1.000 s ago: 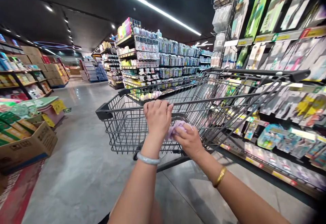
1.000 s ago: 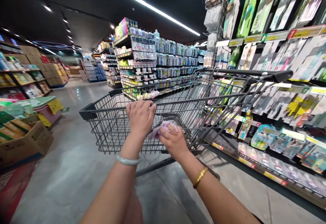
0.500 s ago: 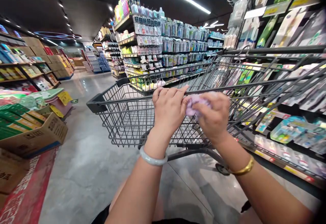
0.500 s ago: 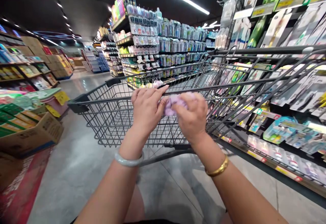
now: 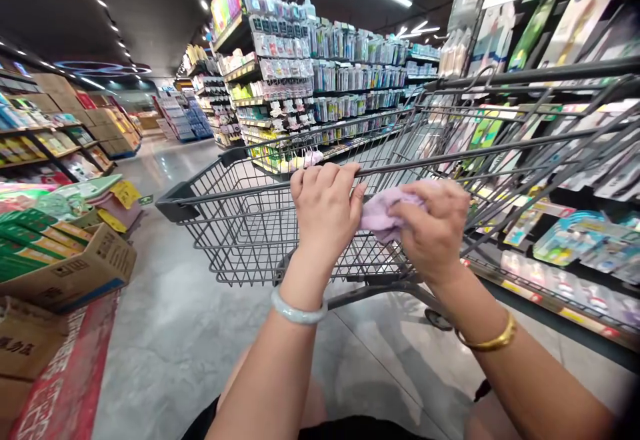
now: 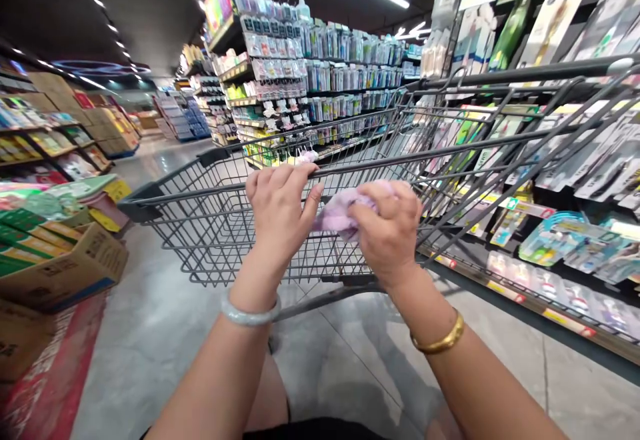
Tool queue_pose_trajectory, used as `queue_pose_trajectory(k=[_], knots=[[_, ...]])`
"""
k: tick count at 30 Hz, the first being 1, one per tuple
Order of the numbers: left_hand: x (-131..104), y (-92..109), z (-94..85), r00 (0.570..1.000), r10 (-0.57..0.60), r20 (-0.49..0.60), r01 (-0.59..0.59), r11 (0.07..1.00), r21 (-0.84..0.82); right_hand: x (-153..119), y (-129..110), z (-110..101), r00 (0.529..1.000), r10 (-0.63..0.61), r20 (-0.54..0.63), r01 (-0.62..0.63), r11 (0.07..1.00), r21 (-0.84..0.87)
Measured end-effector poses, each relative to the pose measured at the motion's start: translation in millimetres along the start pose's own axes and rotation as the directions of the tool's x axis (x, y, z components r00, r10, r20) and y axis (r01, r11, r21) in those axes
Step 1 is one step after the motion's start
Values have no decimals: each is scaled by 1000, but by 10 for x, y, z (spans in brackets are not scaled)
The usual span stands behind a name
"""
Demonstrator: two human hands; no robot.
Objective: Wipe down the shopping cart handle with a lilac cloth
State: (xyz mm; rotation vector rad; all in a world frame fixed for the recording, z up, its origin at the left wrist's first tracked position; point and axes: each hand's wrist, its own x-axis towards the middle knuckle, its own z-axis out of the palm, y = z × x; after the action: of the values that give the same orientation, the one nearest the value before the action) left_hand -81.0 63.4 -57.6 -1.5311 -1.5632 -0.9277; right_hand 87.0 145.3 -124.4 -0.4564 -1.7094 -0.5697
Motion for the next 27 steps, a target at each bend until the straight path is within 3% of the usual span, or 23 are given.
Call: queue_pose_trajectory(k=[3, 6, 9, 12, 15, 17, 19, 23, 27], knots=[[-8, 23, 2, 1000, -5, -2, 5, 1000, 8, -135, 58, 19, 999, 15, 42, -13, 999, -46], [1, 58, -11, 1000, -18, -4, 18, 1000, -2, -470, -60, 93, 988, -89, 129, 100, 991, -83], [31, 105, -17, 999, -47, -20, 47, 998, -38, -662, -201, 111, 973, -59, 225, 72, 996, -49], [67, 141, -18, 998, -67, -16, 66, 996, -55, -621, -267, 84, 956, 2, 294, 9, 999, -33], [109, 154, -42, 996, -83, 25, 83, 997, -6, -403, -218, 33, 954, -13, 298, 15, 1000, -3], [140, 173, -79, 990, -109, 88, 107, 994, 26, -188, -115, -49, 967, 7, 256, -24, 998, 66], [170, 221, -118, 980, -149, 131, 145, 989, 37, 45, 35, -176, 989, 61, 138, -77, 990, 117], [202, 393, -97, 991, -113, 67, 111, 993, 30, 365, 363, -390, 977, 158, -143, -148, 986, 80], [187, 505, 55, 993, 31, 116, -33, 999, 11, 286, 434, -310, 968, 240, -69, -237, 971, 43]])
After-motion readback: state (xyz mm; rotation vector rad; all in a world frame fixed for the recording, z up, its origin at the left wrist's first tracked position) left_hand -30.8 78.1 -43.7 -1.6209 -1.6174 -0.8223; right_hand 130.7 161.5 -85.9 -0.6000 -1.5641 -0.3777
